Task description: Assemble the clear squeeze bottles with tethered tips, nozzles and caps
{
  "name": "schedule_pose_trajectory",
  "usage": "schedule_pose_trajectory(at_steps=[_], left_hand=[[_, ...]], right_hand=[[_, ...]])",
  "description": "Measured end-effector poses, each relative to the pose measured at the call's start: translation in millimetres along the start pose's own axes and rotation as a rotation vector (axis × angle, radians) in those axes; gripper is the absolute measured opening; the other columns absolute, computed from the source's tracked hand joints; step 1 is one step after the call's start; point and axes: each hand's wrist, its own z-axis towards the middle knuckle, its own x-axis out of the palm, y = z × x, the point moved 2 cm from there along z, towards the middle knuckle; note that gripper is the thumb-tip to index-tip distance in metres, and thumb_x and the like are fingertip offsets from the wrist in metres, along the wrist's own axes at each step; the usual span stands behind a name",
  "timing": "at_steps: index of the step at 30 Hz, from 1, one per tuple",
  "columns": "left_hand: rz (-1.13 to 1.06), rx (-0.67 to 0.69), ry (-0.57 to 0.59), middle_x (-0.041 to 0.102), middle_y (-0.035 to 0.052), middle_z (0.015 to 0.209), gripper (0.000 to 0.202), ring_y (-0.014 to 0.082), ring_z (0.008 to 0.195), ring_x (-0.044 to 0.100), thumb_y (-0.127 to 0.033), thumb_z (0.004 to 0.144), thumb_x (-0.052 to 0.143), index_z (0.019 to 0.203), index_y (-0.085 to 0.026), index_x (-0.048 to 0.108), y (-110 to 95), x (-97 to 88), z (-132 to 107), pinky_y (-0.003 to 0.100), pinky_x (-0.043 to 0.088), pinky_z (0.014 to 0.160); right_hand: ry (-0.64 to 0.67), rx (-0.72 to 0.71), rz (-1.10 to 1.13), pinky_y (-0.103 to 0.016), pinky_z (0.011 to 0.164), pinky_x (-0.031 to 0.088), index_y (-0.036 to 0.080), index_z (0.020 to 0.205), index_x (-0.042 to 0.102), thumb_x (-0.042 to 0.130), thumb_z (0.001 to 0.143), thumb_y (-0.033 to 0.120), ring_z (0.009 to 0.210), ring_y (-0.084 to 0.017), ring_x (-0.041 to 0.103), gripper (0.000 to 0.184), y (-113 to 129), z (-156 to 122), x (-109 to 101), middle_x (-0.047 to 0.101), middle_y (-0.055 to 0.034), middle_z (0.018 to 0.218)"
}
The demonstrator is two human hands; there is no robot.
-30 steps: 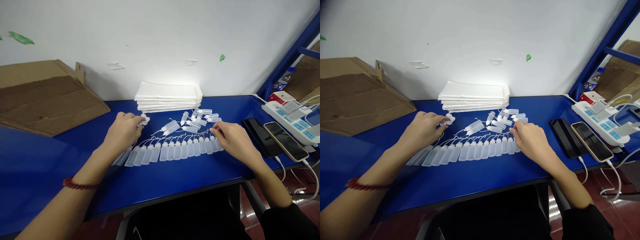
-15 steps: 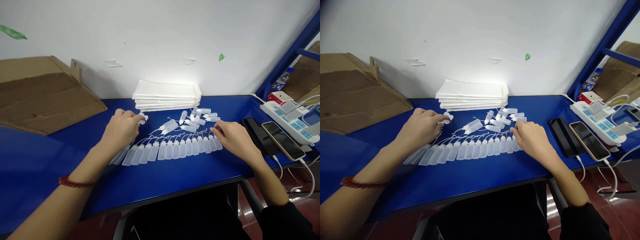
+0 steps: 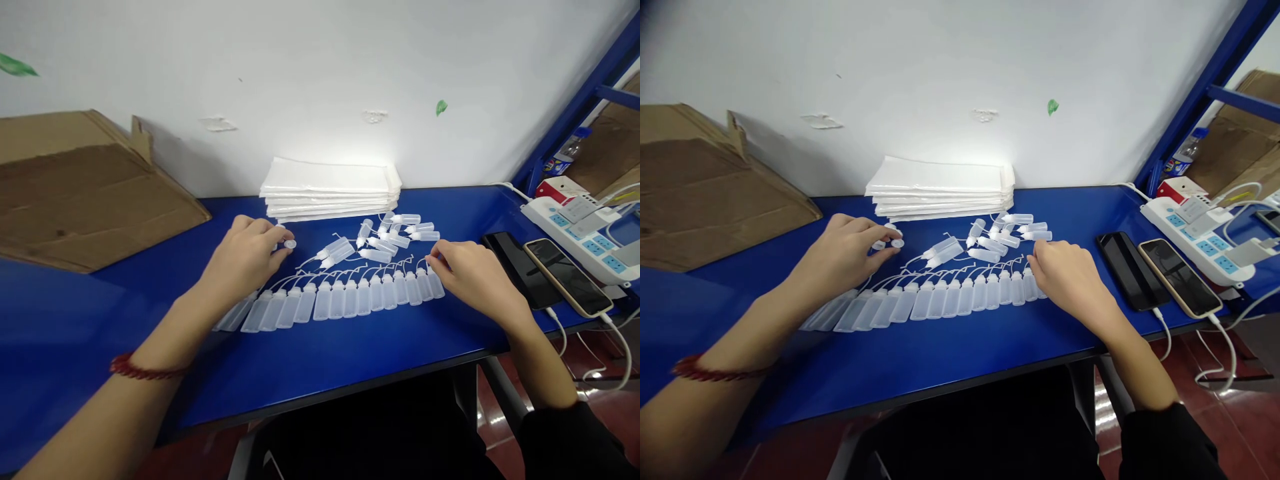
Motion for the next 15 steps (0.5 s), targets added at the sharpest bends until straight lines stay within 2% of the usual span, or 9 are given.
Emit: schedule_pose_trajectory(at_steps=[4,9,15], left_hand=[[-0.089,0.02,-0.113,0.064,0.0134,0.101,0.022,0.0267,0.098,0.05,-0.028,0.095,0.052,0.102,-0.011,0.063,-6,-3.7,-1,0.039,0.045,0.087],[-0.204,0.042,-0.251,0.069,0.0095,0.096,0.014,0.0248,0.095,0.058,-0.028,0.093,0.053,0.096,-0.016,0.06,-24,-9.0,-7,0.032,0.047,0.073],[-0.287,0.105,-0.357,0.07,0.0066,0.093,0.018,0.0228,0.088,0.062,-0.034,0.093,0.05,0.093,-0.02,0.061,-45,-8.9,-16,0.032,0.048,0.068]], right_hand=[[0.041,0.001,-0.039,-0.029,0.055,0.025,0.015,0.093,0.064,0.047,0.098,0.029,0.076,-0.023,0.065,0.023,-3,2,2,0.073,-0.009,0.087],[0.115,-0.008,-0.06,-0.029,0.056,0.025,0.013,0.098,0.063,0.052,0.095,0.031,0.076,-0.023,0.065,0.022,-8,5,10,0.071,-0.0094,0.085],[0.167,-0.077,-0.08,-0.029,0.055,0.021,0.015,0.079,0.062,0.049,0.091,0.026,0.073,-0.022,0.063,0.021,-10,7,16,0.069,-0.0096,0.077]])
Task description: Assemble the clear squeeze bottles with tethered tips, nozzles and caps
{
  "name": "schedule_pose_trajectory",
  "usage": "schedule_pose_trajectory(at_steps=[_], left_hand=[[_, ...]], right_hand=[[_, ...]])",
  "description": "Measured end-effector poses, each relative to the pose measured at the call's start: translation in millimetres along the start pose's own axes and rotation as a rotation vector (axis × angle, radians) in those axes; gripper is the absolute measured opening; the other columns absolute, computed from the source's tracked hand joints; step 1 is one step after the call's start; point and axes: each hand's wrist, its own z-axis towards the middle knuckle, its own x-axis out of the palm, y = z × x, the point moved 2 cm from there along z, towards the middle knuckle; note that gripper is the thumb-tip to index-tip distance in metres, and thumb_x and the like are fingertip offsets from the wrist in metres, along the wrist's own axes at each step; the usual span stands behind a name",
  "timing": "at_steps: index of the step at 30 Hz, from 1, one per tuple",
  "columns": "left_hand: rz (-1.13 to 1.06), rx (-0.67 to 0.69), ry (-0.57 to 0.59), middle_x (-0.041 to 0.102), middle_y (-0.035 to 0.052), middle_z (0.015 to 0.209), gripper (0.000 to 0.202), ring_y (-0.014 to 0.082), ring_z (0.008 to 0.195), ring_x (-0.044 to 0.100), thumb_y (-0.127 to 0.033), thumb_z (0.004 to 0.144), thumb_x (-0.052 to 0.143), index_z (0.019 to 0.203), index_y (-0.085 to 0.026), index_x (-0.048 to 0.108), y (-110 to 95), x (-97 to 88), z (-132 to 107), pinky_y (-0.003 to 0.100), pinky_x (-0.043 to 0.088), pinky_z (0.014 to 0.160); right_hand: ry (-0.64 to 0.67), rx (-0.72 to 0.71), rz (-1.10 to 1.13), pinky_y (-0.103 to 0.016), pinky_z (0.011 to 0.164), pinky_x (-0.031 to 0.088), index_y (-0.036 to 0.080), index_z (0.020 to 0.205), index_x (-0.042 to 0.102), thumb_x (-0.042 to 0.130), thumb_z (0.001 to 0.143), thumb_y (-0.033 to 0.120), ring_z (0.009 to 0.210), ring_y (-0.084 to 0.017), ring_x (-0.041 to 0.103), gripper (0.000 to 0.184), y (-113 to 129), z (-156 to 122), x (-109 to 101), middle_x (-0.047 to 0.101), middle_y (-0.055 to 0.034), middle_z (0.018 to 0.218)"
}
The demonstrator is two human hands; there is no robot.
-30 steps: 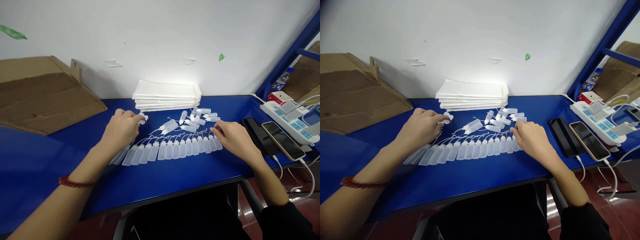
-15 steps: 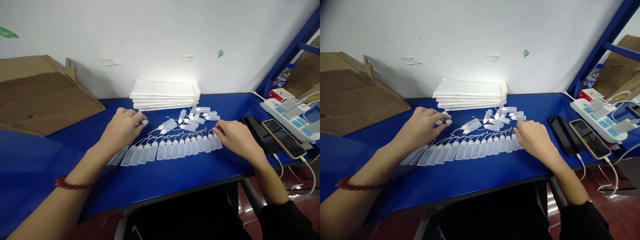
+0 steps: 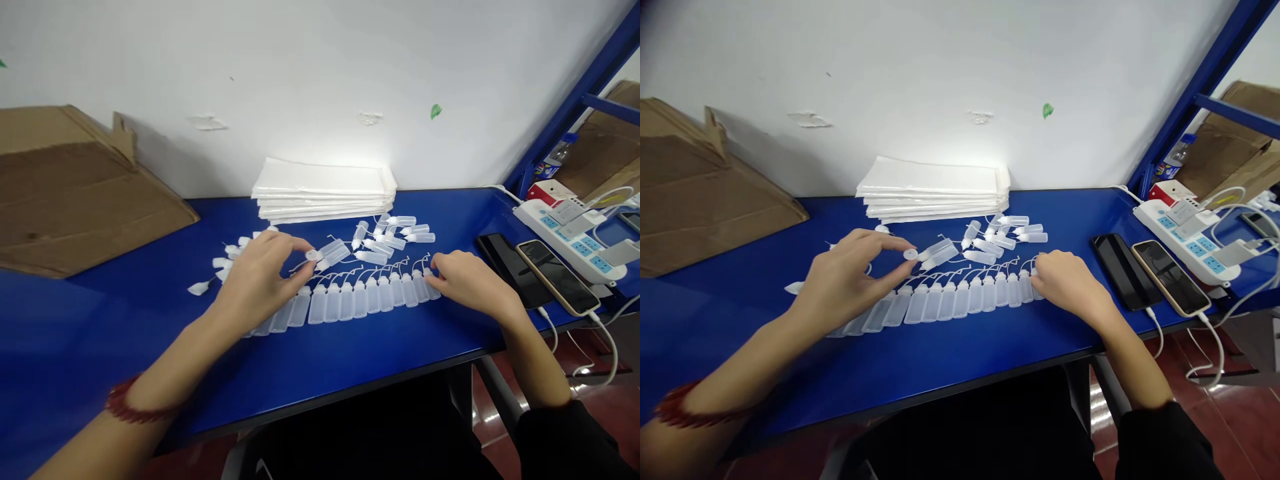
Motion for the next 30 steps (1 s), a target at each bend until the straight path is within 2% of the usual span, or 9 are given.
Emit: schedule_pose_trajectory(at_steps=[4,9,12,14,17,19,22,25,30], left_hand=[[-0.052,0.108,-0.045,0.07,0.0068,0.088,0.015,0.0229,0.083,0.062,-0.03,0.093,0.05,0.092,-0.019,0.06,-5,2.1,-2,0.034,0.05,0.071],[-0.073,0.163,-0.087,0.07,0.0057,0.086,0.012,0.022,0.082,0.063,-0.027,0.093,0.052,0.093,-0.019,0.06,-10,2.3,-3,0.034,0.051,0.07],[-0.151,0.125,-0.09,0.071,0.0049,0.086,0.011,0.0214,0.082,0.064,-0.028,0.093,0.054,0.092,-0.02,0.062,-17,-0.4,-5,0.033,0.052,0.071],[-0.218,0.084,-0.063,0.071,0.0046,0.089,0.012,0.0201,0.083,0.064,-0.029,0.093,0.055,0.095,-0.02,0.063,-24,-3.3,-6,0.031,0.052,0.068],[-0.372,0.0,0.018,0.07,0.0034,0.09,0.018,0.0182,0.081,0.064,-0.033,0.093,0.056,0.104,-0.022,0.065,-35,-7.4,-8,0.028,0.052,0.065],[-0.5,-0.054,0.087,0.07,0.0019,0.087,0.022,0.0172,0.078,0.064,-0.036,0.092,0.057,0.107,-0.023,0.067,-43,-8.6,-8,0.028,0.052,0.066],[-0.642,-0.093,0.171,0.07,0.0011,0.085,0.022,0.0157,0.075,0.064,-0.036,0.091,0.059,0.105,-0.024,0.07,-53,-8.2,-9,0.027,0.053,0.067],[-0.741,-0.125,0.19,0.072,0.0017,0.087,0.02,0.0148,0.075,0.064,-0.035,0.09,0.06,0.102,-0.023,0.072,-60,-7.2,-10,0.025,0.054,0.066],[-0.823,-0.194,0.185,0.072,0.0005,0.084,0.017,0.0146,0.072,0.065,-0.034,0.09,0.062,0.096,-0.023,0.073,-64,-6.7,-13,0.026,0.055,0.068]], right_hand=[[0.032,-0.005,-0.018,-0.03,0.054,0.019,0.015,0.072,0.061,0.05,0.087,0.022,0.07,-0.021,0.061,0.02,-2,1,3,0.069,-0.0114,0.078],[0.038,0.005,-0.032,-0.03,0.054,0.019,0.014,0.076,0.063,0.05,0.086,0.019,0.068,-0.02,0.06,0.017,-2,2,1,0.07,-0.0115,0.078],[-0.022,0.023,-0.001,-0.029,0.055,0.022,0.014,0.084,0.064,0.048,0.089,0.021,0.069,-0.019,0.059,0.019,0,1,-4,0.069,-0.01,0.078],[-0.117,0.009,0.117,-0.028,0.058,0.028,0.013,0.092,0.065,0.047,0.091,0.022,0.071,-0.019,0.06,0.021,1,0,-8,0.069,-0.0088,0.08],[-0.279,-0.102,0.428,-0.027,0.065,0.038,0.013,0.107,0.064,0.045,0.095,0.025,0.077,-0.018,0.062,0.025,4,-3,-12,0.07,-0.0075,0.089],[-0.325,-0.218,0.623,-0.027,0.07,0.043,0.014,0.115,0.062,0.044,0.098,0.028,0.081,-0.017,0.063,0.028,9,-5,-12,0.07,-0.0071,0.096],[-0.289,-0.398,0.793,-0.029,0.077,0.047,0.014,0.122,0.06,0.041,0.101,0.029,0.087,-0.017,0.062,0.031,22,-8,-9,0.068,-0.0079,0.104],[-0.229,-0.538,0.815,-0.032,0.085,0.047,0.015,0.126,0.058,0.039,0.102,0.024,0.093,-0.017,0.059,0.031,36,-11,-5,0.065,-0.0077,0.103],[-0.141,-0.641,0.8,-0.034,0.085,0.049,0.021,0.134,0.053,0.032,0.105,0.026,0.091,-0.017,0.056,0.036,48,-15,1,0.059,-0.0065,0.099]])
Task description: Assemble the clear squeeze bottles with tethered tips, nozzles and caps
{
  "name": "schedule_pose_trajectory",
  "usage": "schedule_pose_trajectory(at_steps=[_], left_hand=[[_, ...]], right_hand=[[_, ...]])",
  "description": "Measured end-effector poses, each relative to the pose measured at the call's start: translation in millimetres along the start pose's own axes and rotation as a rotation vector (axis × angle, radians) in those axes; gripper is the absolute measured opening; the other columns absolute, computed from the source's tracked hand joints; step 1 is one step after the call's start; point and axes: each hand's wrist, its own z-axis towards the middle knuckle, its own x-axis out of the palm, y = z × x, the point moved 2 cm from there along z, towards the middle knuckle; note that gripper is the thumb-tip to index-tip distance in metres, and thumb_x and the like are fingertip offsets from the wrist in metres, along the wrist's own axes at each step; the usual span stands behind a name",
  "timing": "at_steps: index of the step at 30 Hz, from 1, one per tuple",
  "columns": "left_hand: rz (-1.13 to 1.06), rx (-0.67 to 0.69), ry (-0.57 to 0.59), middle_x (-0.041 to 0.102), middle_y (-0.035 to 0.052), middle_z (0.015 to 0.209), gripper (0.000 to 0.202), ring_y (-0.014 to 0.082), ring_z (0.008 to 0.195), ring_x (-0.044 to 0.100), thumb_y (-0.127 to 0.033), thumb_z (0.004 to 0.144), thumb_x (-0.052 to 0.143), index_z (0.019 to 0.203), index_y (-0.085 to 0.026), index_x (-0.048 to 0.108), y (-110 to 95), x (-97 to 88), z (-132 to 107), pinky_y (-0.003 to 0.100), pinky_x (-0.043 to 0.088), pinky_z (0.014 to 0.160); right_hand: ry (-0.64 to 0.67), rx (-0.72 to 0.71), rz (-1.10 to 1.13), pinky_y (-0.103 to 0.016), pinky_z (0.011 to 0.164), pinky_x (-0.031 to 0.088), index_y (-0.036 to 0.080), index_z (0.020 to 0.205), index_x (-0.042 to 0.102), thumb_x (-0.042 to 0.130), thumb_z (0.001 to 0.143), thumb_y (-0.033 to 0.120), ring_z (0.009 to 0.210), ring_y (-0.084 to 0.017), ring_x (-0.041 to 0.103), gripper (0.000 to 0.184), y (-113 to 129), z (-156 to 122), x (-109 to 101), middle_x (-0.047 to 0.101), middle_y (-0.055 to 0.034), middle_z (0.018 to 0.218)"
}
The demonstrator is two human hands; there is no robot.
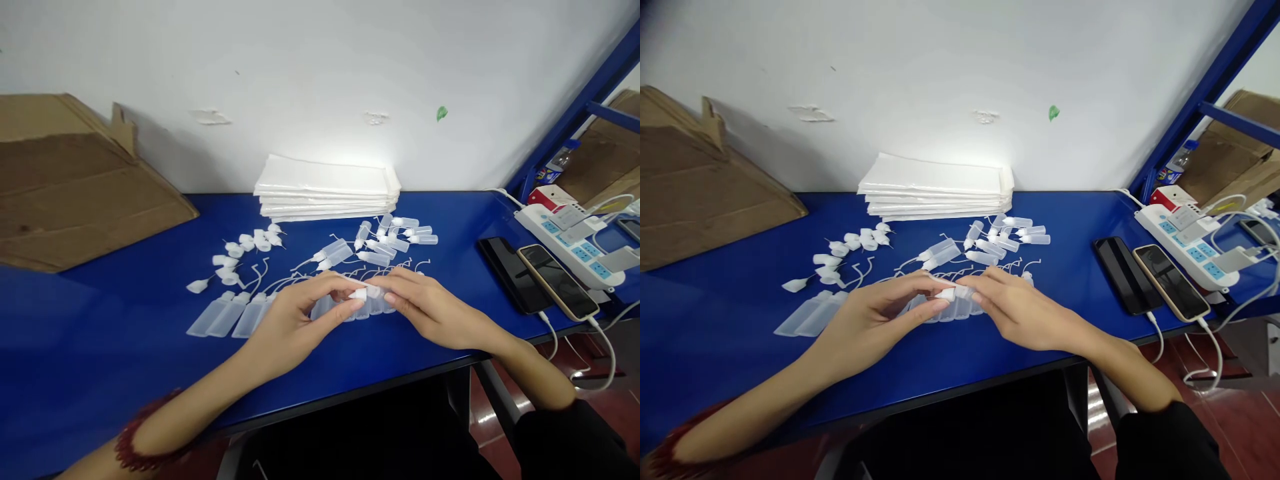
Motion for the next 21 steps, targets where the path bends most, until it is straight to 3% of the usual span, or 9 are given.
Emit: schedule_pose_trajectory(at_steps=[7,11,16,21], left_hand=[[0.011,0.015,-0.005,0.076,-0.0015,0.087,0.013,0.0148,0.073,0.07,-0.033,0.09,0.062,0.091,-0.025,0.072,2,3.6,-3,0.025,0.057,0.067],[0.083,0.156,-0.025,0.076,-0.0007,0.09,0.011,0.0154,0.08,0.071,-0.024,0.092,0.059,0.097,-0.025,0.069,0,5.5,-7,0.027,0.058,0.073],[0.189,0.382,-0.054,0.076,0.0002,0.094,0.027,0.0187,0.085,0.07,-0.011,0.091,0.056,0.109,-0.028,0.066,-5,3.6,-10,0.035,0.058,0.079],[0.226,0.404,-0.044,0.075,-0.0013,0.088,0.024,0.0171,0.079,0.069,-0.013,0.093,0.053,0.108,-0.028,0.064,-8,2.2,-9,0.033,0.056,0.073]], right_hand=[[0.085,0.01,-0.06,-0.038,0.086,0.052,0.016,0.131,0.054,0.034,0.1,0.013,0.094,-0.02,0.059,0.036,2,1,5,0.061,-0.0113,0.105],[0.06,-0.017,-0.078,-0.038,0.084,0.053,0.011,0.127,0.055,0.034,0.098,0.009,0.093,-0.021,0.06,0.036,1,1,9,0.063,-0.0137,0.104],[-0.024,-0.035,0.097,-0.037,0.086,0.052,0.014,0.132,0.053,0.036,0.101,0.017,0.094,-0.019,0.063,0.035,-1,1,12,0.068,-0.0113,0.105],[-0.039,0.005,0.287,-0.029,0.073,0.052,0.016,0.137,0.051,0.037,0.101,0.017,0.083,-0.015,0.064,0.038,-1,1,15,0.069,-0.0057,0.092]])
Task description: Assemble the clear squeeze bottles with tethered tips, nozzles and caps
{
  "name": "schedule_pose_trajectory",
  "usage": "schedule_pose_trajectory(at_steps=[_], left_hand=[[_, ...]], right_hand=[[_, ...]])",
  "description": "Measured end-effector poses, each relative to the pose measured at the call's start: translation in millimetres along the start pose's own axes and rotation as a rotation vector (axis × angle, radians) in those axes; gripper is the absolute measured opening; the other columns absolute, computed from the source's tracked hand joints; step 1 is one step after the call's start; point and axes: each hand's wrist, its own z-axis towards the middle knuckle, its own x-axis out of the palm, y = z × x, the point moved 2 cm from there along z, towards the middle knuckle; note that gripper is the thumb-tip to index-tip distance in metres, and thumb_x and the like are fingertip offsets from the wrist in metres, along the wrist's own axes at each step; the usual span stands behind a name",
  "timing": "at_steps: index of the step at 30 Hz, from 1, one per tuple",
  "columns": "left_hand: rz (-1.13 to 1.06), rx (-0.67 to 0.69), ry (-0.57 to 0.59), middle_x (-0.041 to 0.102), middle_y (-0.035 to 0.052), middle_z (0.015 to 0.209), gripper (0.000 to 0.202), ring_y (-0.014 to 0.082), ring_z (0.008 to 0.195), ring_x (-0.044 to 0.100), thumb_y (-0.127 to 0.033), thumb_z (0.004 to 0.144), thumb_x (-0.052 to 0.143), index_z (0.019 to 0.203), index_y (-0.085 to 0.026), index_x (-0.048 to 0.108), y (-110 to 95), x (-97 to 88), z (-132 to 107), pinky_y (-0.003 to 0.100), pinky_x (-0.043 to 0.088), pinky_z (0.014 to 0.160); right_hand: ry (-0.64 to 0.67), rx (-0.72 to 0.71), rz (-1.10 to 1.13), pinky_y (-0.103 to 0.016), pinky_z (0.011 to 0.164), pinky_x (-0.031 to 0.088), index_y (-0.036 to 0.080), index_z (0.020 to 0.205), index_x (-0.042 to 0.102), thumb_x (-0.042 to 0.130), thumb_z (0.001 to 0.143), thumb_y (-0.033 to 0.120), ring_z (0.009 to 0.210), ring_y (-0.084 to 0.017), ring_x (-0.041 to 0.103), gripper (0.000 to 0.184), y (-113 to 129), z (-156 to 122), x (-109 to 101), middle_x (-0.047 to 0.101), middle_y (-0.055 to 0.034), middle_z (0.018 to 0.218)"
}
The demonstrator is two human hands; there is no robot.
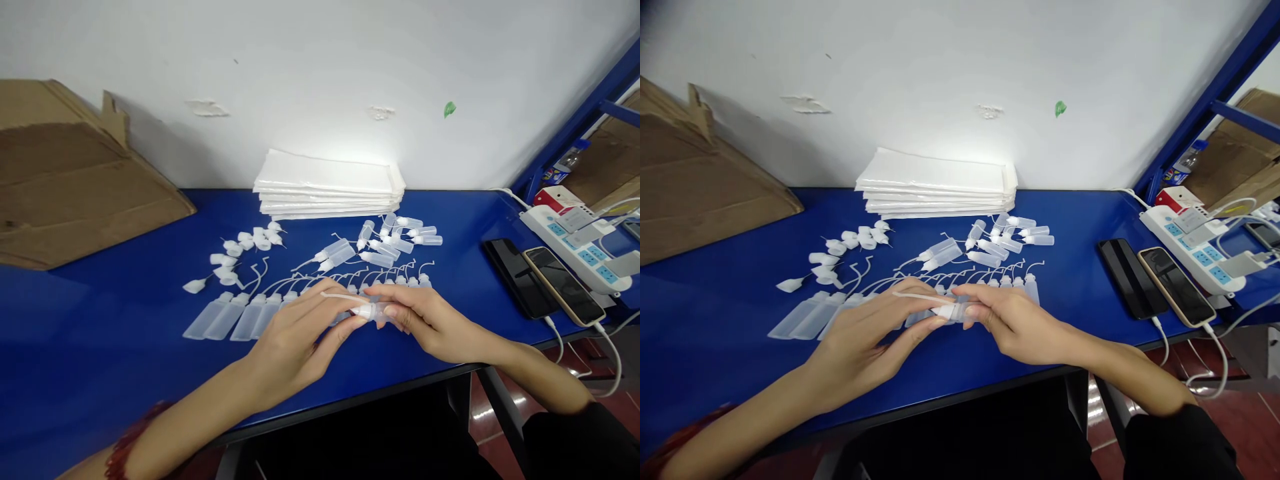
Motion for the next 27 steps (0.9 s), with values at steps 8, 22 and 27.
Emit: schedule_pose_trajectory(at_steps=[8,22,27], left_hand=[[-0.004,-0.134,0.024,0.065,-0.0034,0.064,0.019,0.0133,0.058,0.06,-0.022,0.094,0.051,0.08,-0.022,0.062,0,1.6,1,0.027,0.052,0.063],[-0.129,-0.094,0.094,0.072,0.0014,0.085,0.012,0.0144,0.079,0.065,-0.018,0.095,0.056,0.1,-0.022,0.066,11,4.4,0,0.026,0.054,0.072],[-0.187,-0.091,0.073,0.073,0.0035,0.091,0.015,0.0167,0.085,0.066,-0.016,0.094,0.057,0.102,-0.022,0.068,11,4.8,1,0.029,0.055,0.076]], right_hand=[[0.009,-0.051,-0.188,-0.042,0.095,0.053,0.016,0.143,0.042,0.037,0.102,0.019,0.11,-0.021,0.065,0.041,5,-2,4,0.068,-0.0144,0.121],[0.017,-0.028,-0.095,-0.032,0.082,0.054,0.012,0.118,0.058,0.036,0.102,0.02,0.09,-0.017,0.067,0.029,-2,1,0,0.07,-0.0096,0.098],[0.017,0.019,0.011,-0.029,0.073,0.05,0.013,0.123,0.056,0.036,0.102,0.021,0.082,-0.015,0.063,0.03,-9,3,-1,0.068,-0.0063,0.091]])
